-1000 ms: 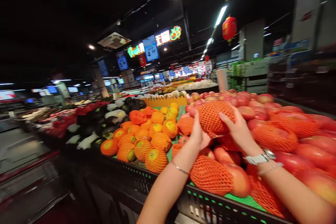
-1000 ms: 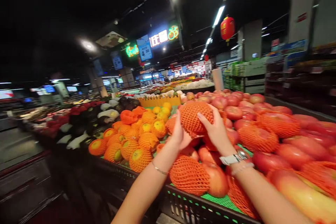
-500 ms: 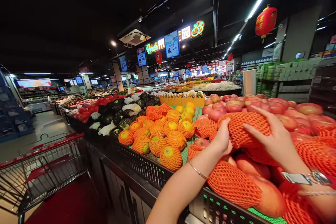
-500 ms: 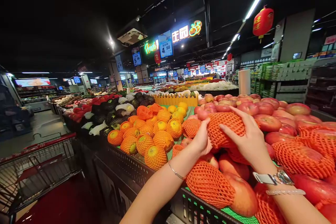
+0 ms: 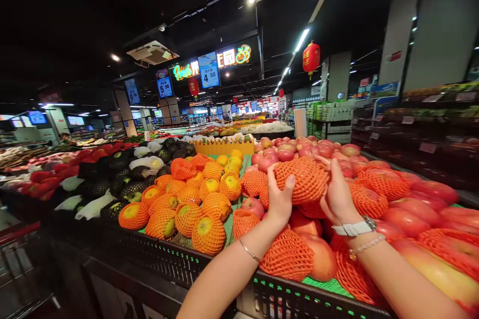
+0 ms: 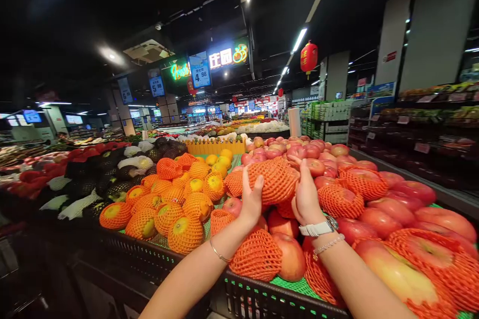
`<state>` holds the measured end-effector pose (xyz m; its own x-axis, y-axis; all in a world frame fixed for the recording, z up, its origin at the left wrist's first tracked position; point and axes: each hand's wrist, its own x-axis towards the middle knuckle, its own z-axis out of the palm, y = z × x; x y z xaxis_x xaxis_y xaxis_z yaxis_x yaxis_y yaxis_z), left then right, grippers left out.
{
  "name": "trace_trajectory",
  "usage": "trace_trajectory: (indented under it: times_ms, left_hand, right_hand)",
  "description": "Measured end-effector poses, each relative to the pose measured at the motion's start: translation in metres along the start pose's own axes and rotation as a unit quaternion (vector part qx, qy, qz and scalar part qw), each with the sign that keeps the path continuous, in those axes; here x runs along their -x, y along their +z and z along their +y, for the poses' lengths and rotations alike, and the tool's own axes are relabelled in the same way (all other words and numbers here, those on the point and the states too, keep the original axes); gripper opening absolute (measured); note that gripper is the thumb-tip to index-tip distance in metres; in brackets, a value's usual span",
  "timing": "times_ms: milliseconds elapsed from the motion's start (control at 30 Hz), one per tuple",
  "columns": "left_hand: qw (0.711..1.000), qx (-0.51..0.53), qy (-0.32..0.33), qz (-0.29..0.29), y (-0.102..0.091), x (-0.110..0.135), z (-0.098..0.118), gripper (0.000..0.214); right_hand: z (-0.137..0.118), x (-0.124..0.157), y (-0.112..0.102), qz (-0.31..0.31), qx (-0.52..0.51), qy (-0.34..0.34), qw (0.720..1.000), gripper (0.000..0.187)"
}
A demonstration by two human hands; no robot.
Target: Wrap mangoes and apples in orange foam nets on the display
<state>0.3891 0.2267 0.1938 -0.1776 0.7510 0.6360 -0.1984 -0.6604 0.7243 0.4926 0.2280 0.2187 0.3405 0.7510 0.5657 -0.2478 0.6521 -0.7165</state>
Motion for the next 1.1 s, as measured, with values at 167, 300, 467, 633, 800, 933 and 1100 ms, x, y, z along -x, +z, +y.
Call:
trace_trajectory:
  times_ms: [167, 300, 467, 633, 800, 933, 1100]
  left_hand:
    - [0.864, -0.225, 0.444, -0.078, -0.014, -0.005, 0.009, 0.065]
    - [0.836, -0.26, 0.477, -0.075, -0.016, -0.011, 0.011, 0.062]
    - [0.83, -0.312, 0.451, -0.099, -0.02, -0.019, 0.004, 0.061]
    - [0.832, -0.321, 0.431, -0.138, -0.023, -0.025, -0.002, 0.063]
    - [0.859, -0.28, 0.403, -0.146, -0.018, -0.021, -0.001, 0.065]
    - [0.914, -0.245, 0.309, -0.097, -0.014, -0.02, 0.003, 0.084]
    - [0.993, -0.085, 0.049, -0.069, -0.01, -0.023, 0.017, 0.103]
  right_hand:
    - [-0.023, 0.013, 0.008, -0.067, -0.18, 0.234, 0.953, 0.051]
    - [-0.034, 0.013, 0.008, -0.079, -0.228, 0.268, 0.933, 0.048]
    - [-0.038, 0.0, 0.0, -0.181, -0.261, 0.294, 0.901, 0.058]
    - [-0.036, -0.004, -0.002, -0.172, -0.223, 0.324, 0.903, 0.027]
    - [-0.031, 0.003, 0.008, -0.084, -0.207, 0.293, 0.93, 0.024]
    - [-0.02, -0.001, 0.007, -0.083, -0.221, 0.26, 0.936, 0.027]
    - [-0.002, -0.013, -0.002, -0.063, -0.218, 0.23, 0.946, 0.031]
